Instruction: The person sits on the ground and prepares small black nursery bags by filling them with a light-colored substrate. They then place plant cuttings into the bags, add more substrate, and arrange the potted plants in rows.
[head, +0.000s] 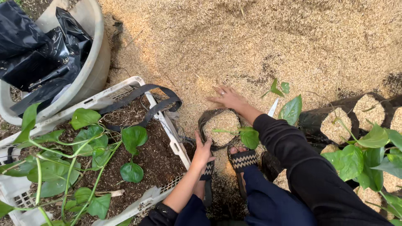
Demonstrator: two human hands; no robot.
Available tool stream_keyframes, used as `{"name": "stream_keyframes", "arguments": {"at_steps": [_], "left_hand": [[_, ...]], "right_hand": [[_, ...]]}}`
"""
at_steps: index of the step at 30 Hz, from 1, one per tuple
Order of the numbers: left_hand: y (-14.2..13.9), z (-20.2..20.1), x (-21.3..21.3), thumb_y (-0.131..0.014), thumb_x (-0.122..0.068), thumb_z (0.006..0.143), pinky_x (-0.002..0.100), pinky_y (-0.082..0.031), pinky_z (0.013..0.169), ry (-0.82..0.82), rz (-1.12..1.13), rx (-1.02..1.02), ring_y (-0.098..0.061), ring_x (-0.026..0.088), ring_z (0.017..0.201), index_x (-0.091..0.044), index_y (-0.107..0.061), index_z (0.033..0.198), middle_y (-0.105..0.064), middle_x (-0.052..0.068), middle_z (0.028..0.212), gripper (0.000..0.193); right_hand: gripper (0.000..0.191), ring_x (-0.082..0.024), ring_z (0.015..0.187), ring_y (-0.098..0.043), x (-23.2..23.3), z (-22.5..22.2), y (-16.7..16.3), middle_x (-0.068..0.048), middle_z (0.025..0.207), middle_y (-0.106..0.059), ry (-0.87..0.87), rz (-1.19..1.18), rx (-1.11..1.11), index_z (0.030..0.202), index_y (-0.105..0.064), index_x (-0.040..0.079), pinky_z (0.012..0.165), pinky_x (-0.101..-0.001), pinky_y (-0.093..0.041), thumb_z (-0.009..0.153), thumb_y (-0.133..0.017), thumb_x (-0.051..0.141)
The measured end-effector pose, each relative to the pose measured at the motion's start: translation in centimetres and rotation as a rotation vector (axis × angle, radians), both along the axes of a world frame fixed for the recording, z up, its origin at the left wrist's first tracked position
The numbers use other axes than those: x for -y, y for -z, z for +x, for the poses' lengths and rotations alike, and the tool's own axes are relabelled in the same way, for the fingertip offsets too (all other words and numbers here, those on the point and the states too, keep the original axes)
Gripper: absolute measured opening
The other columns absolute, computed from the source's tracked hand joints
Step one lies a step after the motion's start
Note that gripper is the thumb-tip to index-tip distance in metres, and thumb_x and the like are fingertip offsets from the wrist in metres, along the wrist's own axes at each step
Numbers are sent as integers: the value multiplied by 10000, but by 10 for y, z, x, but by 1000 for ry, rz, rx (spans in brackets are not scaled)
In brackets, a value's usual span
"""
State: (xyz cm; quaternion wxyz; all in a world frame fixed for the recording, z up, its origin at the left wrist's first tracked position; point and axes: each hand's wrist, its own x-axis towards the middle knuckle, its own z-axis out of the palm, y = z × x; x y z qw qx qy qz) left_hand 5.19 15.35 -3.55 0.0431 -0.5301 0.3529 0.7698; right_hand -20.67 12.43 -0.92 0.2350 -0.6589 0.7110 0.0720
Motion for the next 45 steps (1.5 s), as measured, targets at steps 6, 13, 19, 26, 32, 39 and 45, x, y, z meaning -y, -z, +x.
{"name": "stream_keyframes", "arguments": {"at_steps": [6,13,19,26,32,39,45], "left_hand": [[-12,-1,-4,-429,-259,1020,441,-657,740,71,-65,-31,-715,388,1090,-335,280,1549,-240,250,1605,888],[-23,-4,-9,-447,-144,1001,351,-608,569,95,-287,-55,-696,229,619,-214,159,1613,-710,147,775,864],[-41,-3,-6,-493,-53,943,348,-583,531,128,-399,-50,-652,204,593,-196,110,1619,-660,117,752,917],[-49,-2,-3,-472,-67,958,345,-533,511,169,-429,-53,-623,211,551,-180,134,1616,-645,109,721,902],[-50,-1,-1,-463,-82,957,345,-519,499,152,-425,-68,-599,203,522,-186,136,1617,-628,94,686,898],[-47,-3,-2,-477,-119,955,350,-515,496,200,-449,-15,-614,215,528,-175,141,1614,-647,93,704,905],[-35,-5,-1,-483,-147,978,363,-531,496,270,-509,30,-623,243,532,-152,165,1609,-688,125,724,905]], "right_hand": [[440,-287,1081,-623,-59,-28,2,-131,1273,-659,404,-339,231,1272,-620,183,876,-388,-536,842,-710,156],[323,-131,749,-639,-75,-36,-92,-98,1022,-662,1346,-143,1748,1154,-620,127,502,-177,-510,863,-760,143],[284,-178,816,-681,-76,51,-106,-85,1038,-659,1096,219,1754,1096,-623,132,590,-301,-585,828,-717,141],[304,-364,1187,-616,-89,97,-75,-193,1231,-656,181,-418,662,1175,-656,110,983,-471,-488,880,-715,152],[331,-328,1182,-606,-119,102,-70,-156,1349,-568,255,-333,552,1231,-664,106,934,-420,-529,907,-616,63],[316,-317,1135,-657,-110,114,-63,-97,1220,-669,260,-431,446,1202,-690,90,941,-404,-551,896,-633,36],[272,-271,1039,-723,-103,96,-90,-115,1138,-734,320,-555,556,1144,-715,53,865,-373,-579,901,-597,19]]}}
